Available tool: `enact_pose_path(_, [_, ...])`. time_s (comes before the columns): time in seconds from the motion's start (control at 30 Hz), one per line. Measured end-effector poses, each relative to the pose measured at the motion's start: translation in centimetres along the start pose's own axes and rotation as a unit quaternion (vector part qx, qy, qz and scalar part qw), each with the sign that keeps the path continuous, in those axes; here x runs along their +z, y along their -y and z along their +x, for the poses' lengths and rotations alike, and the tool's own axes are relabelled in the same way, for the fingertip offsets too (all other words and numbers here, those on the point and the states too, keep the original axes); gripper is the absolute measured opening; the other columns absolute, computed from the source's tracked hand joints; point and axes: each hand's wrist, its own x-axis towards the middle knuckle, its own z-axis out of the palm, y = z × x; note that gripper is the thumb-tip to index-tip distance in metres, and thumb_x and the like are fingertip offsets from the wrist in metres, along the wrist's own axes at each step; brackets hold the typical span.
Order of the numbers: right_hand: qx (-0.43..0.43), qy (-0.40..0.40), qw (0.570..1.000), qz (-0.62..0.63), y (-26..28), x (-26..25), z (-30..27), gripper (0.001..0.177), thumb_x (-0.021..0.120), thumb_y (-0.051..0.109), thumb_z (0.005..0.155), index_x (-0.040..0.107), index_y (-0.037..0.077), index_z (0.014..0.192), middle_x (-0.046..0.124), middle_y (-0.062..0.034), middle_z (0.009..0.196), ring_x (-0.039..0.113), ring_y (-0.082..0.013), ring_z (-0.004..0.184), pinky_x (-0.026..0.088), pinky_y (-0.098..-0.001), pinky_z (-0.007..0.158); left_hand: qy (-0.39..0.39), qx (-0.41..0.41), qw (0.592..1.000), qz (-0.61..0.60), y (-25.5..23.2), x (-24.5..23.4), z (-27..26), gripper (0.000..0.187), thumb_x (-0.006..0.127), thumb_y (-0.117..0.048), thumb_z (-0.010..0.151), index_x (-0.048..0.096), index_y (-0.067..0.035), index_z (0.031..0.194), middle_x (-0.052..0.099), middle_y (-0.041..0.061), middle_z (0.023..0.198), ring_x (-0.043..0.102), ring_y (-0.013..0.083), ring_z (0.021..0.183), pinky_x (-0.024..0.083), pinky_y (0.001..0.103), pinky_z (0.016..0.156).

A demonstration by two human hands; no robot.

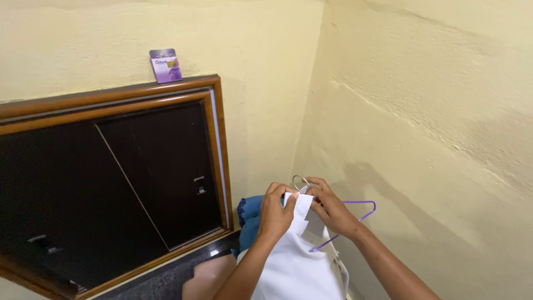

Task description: The person buttons a white shirt, places it on a purple hanger, and hangs it on a wall-mounted rod. The person adjusts the collar and smooths the shirt while hanging it.

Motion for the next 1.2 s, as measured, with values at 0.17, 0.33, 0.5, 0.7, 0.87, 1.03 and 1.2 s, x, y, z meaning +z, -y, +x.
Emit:
enact_pose_path(0.17, [0.175,0.003,0.976,0.132,-0.5,-0.9,-0.8,0.008,0.051,0.008,0.105,0.056,0.004,0.101,0.057,-0.0086,0.113,0.054,-0.0171,0.082,0.049,-0.0352,0.075,0.007,-0.023,1.000,-0.009,-2.1,0.5,-0.2,0.009,0.075,-0.009,0.083,0.074,-0.002,0.087,0.065,0.014,0.086,0.067,0.0289,0.077,0.053,0.038,0.070])
enact_pose_path(0.33, [0.114,0.012,0.979,0.168,-0.5,-0.9,-1.4,0.008,0.050,0.010,0.106,0.056,0.005,0.108,0.062,-0.0043,0.101,0.058,-0.0090,0.094,0.051,-0.0299,0.085,0.010,-0.045,0.999,0.012,-2.8,0.6,-1.0,0.008,0.078,-0.009,0.082,0.076,-0.003,0.087,0.064,0.013,0.075,0.065,0.0291,0.067,0.050,0.039,0.062])
enact_pose_path(0.5, [0.178,0.010,0.968,0.178,2.2,-1.6,-1.9,0.042,0.059,0.015,0.094,0.054,0.016,0.136,0.061,0.0005,0.104,0.044,-0.0079,0.075,0.042,-0.0282,0.069,-0.015,-0.026,0.999,-0.030,-2.8,0.4,-1.0,0.011,0.079,-0.007,0.080,0.071,-0.001,0.085,0.071,0.013,0.081,0.070,0.0261,0.070,0.054,0.036,0.063])
enact_pose_path(0.7, [0.195,-0.019,0.978,0.072,4.0,-1.1,-2.0,0.027,0.080,0.023,0.086,0.071,0.006,0.105,0.059,0.0012,0.083,0.047,-0.0080,0.070,0.042,-0.0280,0.062,-0.001,-0.044,0.997,-0.056,-3.5,0.4,-1.2,0.018,0.081,-0.010,0.080,0.067,0.000,0.086,0.075,0.013,0.079,0.074,0.0237,0.072,0.057,0.034,0.066])
enact_pose_path(0.87, [0.195,-0.069,0.978,0.040,4.3,-1.7,-3.1,0.021,0.080,0.020,0.087,0.071,0.005,0.100,0.061,0.0036,0.077,0.050,-0.0059,0.069,0.045,-0.0262,0.062,0.073,-0.069,0.989,-0.111,-3.0,-1.4,-1.4,0.016,0.066,-0.018,0.097,0.068,-0.002,0.095,0.076,0.010,0.089,0.074,0.0215,0.080,0.057,0.034,0.067])
enact_pose_path(1.03, [0.195,-0.106,0.975,0.020,5.5,-3.3,-4.6,0.020,0.078,0.020,0.088,0.070,0.006,0.101,0.063,0.0033,0.080,0.051,-0.0057,0.070,0.046,-0.0263,0.062,0.120,-0.002,0.990,-0.074,-1.7,-4.5,-1.9,0.014,0.065,-0.013,0.093,0.070,-0.005,0.103,0.075,0.007,0.103,0.073,0.0194,0.089,0.059,0.032,0.071])
enact_pose_path(1.2, [0.191,-0.135,0.971,0.051,7.5,-4.9,-6.1,0.022,0.075,0.019,0.090,0.069,0.004,0.105,0.071,0.0019,0.086,0.062,-0.0022,0.077,0.052,-0.0239,0.067,0.151,-0.049,0.987,0.013,-2.0,-6.6,-3.2,0.019,0.080,-0.021,0.082,0.070,-0.005,0.088,0.078,0.007,0.089,0.071,0.0213,0.076,0.056,0.035,0.066])
